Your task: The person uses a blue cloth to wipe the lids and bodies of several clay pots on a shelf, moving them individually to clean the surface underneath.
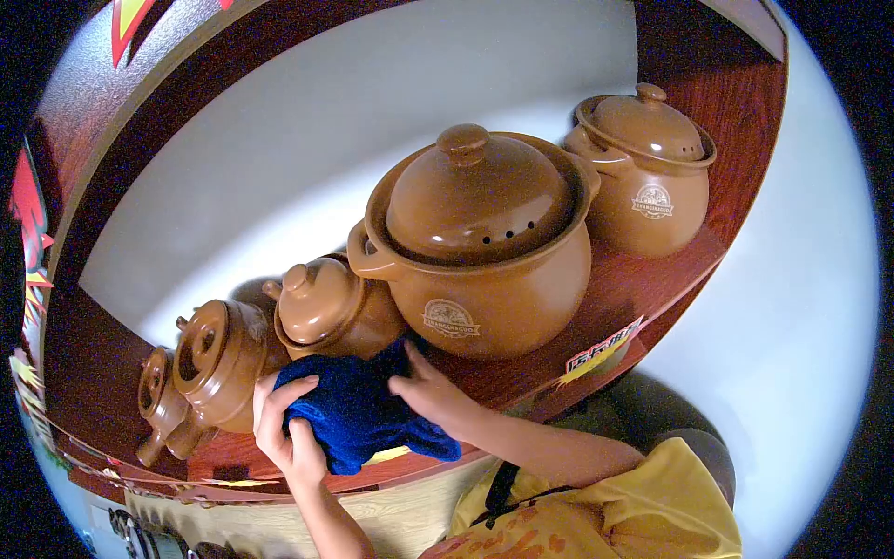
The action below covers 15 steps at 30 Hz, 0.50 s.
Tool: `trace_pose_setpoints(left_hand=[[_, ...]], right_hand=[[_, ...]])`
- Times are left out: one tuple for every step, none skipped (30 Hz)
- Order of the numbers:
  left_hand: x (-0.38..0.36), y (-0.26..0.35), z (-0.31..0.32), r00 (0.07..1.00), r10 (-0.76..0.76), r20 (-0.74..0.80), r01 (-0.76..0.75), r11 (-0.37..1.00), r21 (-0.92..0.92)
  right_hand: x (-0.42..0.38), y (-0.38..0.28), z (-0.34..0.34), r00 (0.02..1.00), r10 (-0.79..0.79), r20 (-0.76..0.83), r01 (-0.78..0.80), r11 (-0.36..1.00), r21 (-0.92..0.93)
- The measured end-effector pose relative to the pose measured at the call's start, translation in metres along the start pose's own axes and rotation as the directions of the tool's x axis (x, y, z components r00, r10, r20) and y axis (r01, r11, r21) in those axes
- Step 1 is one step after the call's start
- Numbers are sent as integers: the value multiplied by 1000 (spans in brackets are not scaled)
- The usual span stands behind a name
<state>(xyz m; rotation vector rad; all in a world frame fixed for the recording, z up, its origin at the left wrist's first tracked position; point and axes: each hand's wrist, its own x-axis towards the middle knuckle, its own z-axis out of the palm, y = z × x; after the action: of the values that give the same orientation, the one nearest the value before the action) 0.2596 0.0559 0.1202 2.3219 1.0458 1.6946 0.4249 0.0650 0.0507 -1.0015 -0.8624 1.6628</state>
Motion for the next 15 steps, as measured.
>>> trace_pose_setpoints(left_hand=[[-1, -1, -1, 1000, 0, -1, 0, 1000, 0], [-1, -3, -1, 1000, 1, -3, -1, 1000, 19], [-1, -3, -2, 1000, 0, -6, 0, 999, 40], [-2, -2, -3, 1000, -4, -6, 4, 999, 43], [-2, -1, -4, 1000, -10, 2, 10, 998, 56], [-2, -1, -5, 1000, -16, 10, 15, 997, 70], [-2, 0, -6, 1000, -18, 12, 17, 997, 74], [-3, 0, -6, 999, -20, 27, 18, 997, 72], [-4, 0, -7, 999, -24, 42, 21, 997, 71], [-5, 0, -7, 999, -28, 45, 24, 997, 75], [-7, 0, -7, 997, -26, 77, 20, 997, 70], [-8, 0, -8, 994, -24, 109, 18, 998, 63], [-8, 2, -7, 991, -11, 135, 2, 997, 73], [-9, 3, -6, 991, -16, 133, 6, 997, 74], [-10, 4, -5, 985, -36, 167, 26, 998, 60]], right_hand=[[-2, -2, -4, 1000, 8, 2, -8, 998, 58], [-3, -6, -4, 1000, 8, 4, -8, 998, 55], [-6, -11, -4, 1000, -5, 29, 0, 986, 168], [-9, -12, -3, 998, -19, 53, 3, 960, 281], [-7, -7, -2, 998, -15, 56, -1, 959, 282], [-3, 2, 0, 997, -72, 9, 66, 954, 293], [1, 9, 3, 991, -129, -39, 134, 944, 301], [7, 12, 4, 991, -126, -37, 132, 944, 304], [13, 13, 6, 980, -196, -42, 199, 922, 332], [17, 14, 10, 963, -265, -50, 264, 895, 360], [17, 14, 15, 959, -258, -114, 282, 868, 409], [17, 14, 15, 961, -253, -113, 277, 869, 410], [18, 13, 14, 959, -255, -120, 282, 881, 380], [19, 12, 13, 958, -258, -126, 286, 893, 348], [20, 11, 11, 959, -253, -125, 281, 895, 346]])
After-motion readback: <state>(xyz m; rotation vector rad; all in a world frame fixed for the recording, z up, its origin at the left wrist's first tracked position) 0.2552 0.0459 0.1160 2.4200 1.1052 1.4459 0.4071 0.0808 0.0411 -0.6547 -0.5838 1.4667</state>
